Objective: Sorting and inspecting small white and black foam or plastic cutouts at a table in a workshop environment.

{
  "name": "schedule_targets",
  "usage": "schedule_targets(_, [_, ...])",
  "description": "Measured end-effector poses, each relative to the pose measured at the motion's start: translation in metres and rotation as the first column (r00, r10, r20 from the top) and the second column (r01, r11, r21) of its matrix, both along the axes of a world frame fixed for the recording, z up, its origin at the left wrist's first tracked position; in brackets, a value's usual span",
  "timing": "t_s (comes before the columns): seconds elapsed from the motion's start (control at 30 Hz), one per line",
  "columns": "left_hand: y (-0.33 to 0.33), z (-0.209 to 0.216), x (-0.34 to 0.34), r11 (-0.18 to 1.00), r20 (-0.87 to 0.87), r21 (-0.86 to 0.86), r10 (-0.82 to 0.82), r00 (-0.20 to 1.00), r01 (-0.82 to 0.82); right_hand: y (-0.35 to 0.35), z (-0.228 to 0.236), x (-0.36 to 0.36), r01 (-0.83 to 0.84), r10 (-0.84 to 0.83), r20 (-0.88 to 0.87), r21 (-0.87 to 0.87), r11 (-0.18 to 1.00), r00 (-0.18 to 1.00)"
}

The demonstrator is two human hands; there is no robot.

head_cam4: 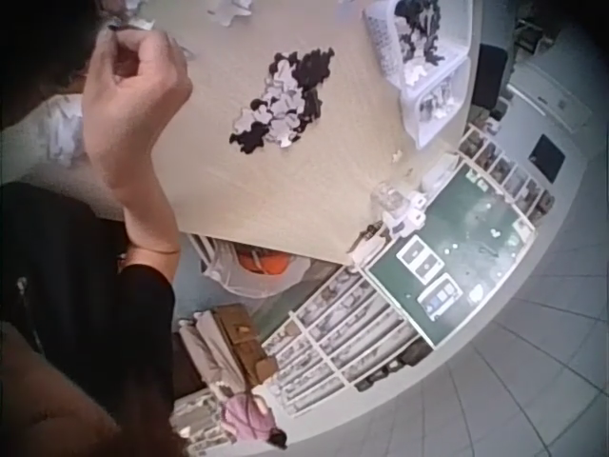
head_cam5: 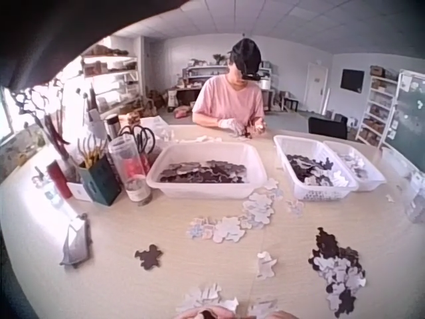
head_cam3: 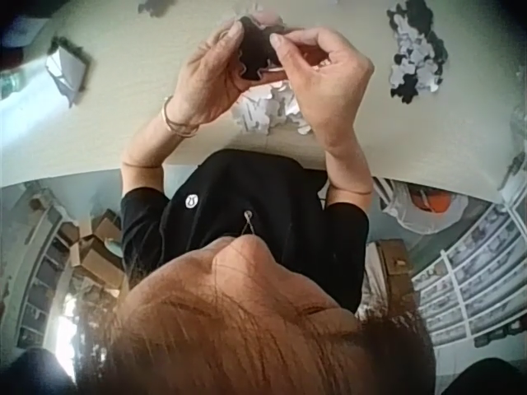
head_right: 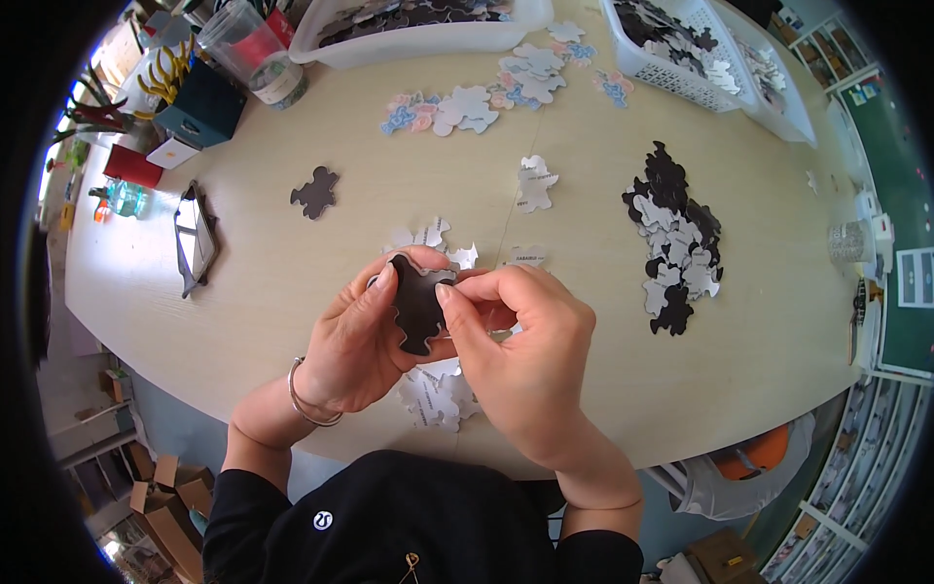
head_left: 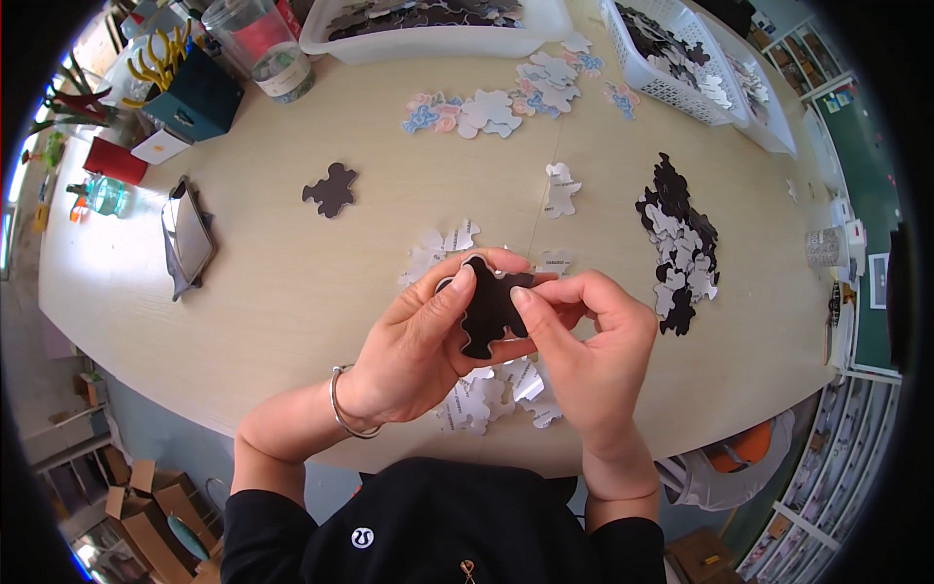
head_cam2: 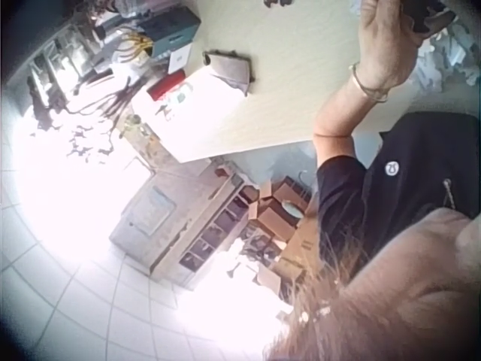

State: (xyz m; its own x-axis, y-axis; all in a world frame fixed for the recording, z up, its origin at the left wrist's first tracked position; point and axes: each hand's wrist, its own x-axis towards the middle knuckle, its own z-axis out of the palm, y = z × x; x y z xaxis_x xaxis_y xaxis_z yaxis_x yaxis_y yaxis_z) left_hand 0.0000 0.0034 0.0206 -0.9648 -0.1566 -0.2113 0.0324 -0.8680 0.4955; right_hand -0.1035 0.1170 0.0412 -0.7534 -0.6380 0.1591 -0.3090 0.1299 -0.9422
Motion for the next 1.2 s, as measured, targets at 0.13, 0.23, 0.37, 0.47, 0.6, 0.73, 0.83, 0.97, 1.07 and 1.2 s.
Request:
schedule_targets(0.13, [-0.003, 0.002, -0.002, 0.999, 0.008, 0.04, -0.008, 1.0, 0.008, -0.003, 0.002, 0.0, 0.032, -0.033, 0.051, 0.015, 0.999, 0.998])
schedule_targets(0.23, [-0.003, 0.003, -0.002, 0.996, 0.047, -0.088, -0.017, 0.999, 0.021, -0.003, -0.001, 0.0, 0.026, -0.027, 0.058, 0.023, 0.999, 0.998])
schedule_targets(0.37, [-0.001, 0.004, -0.002, 0.994, 0.072, -0.106, -0.006, 0.997, 0.013, -0.002, 0.0, 0.0, 0.02, -0.023, 0.063, 0.051, 0.998, 0.998])
schedule_targets(0.47, [0.0, 0.003, -0.002, 0.992, 0.075, -0.126, 0.006, 0.997, 0.004, -0.001, 0.001, 0.0, 0.02, -0.025, 0.079, 0.062, 0.998, 0.997])
schedule_targets(0.6, [-0.001, 0.003, -0.003, 0.988, 0.061, -0.151, 0.006, 0.998, 0.003, -0.002, -0.001, 0.001, 0.022, -0.027, 0.076, 0.062, 0.998, 0.997])
schedule_targets(0.73, [-0.001, 0.001, -0.002, 0.974, 0.069, -0.224, 0.025, 0.997, -0.009, -0.002, -0.004, 0.003, 0.041, -0.044, 0.061, 0.058, 0.997, 0.997])
schedule_targets(0.83, [0.002, 0.001, -0.003, 0.965, 0.071, -0.262, 0.054, 0.996, -0.034, 0.0, -0.004, 0.004, 0.07, -0.039, -0.294, 0.096, 0.993, 0.955])
schedule_targets(0.97, [0.003, 0.009, -0.002, 0.965, 0.082, -0.26, 0.064, 0.995, -0.041, 0.004, 0.007, 0.003, 0.132, -0.062, -0.625, 0.067, 0.989, 0.779])
schedule_targets(1.07, [0.002, 0.016, 0.0, 0.978, 0.052, -0.181, 0.117, 0.992, -0.106, 0.011, 0.018, -0.008, 0.424, -0.364, -0.475, 0.022, 0.906, 0.802])
schedule_targets(1.2, [0.004, 0.019, 0.0, 0.979, 0.011, -0.194, 0.071, 0.997, -0.068, 0.01, 0.002, -0.008, 0.116, -0.128, -0.066, -0.155, 0.981, 0.99])
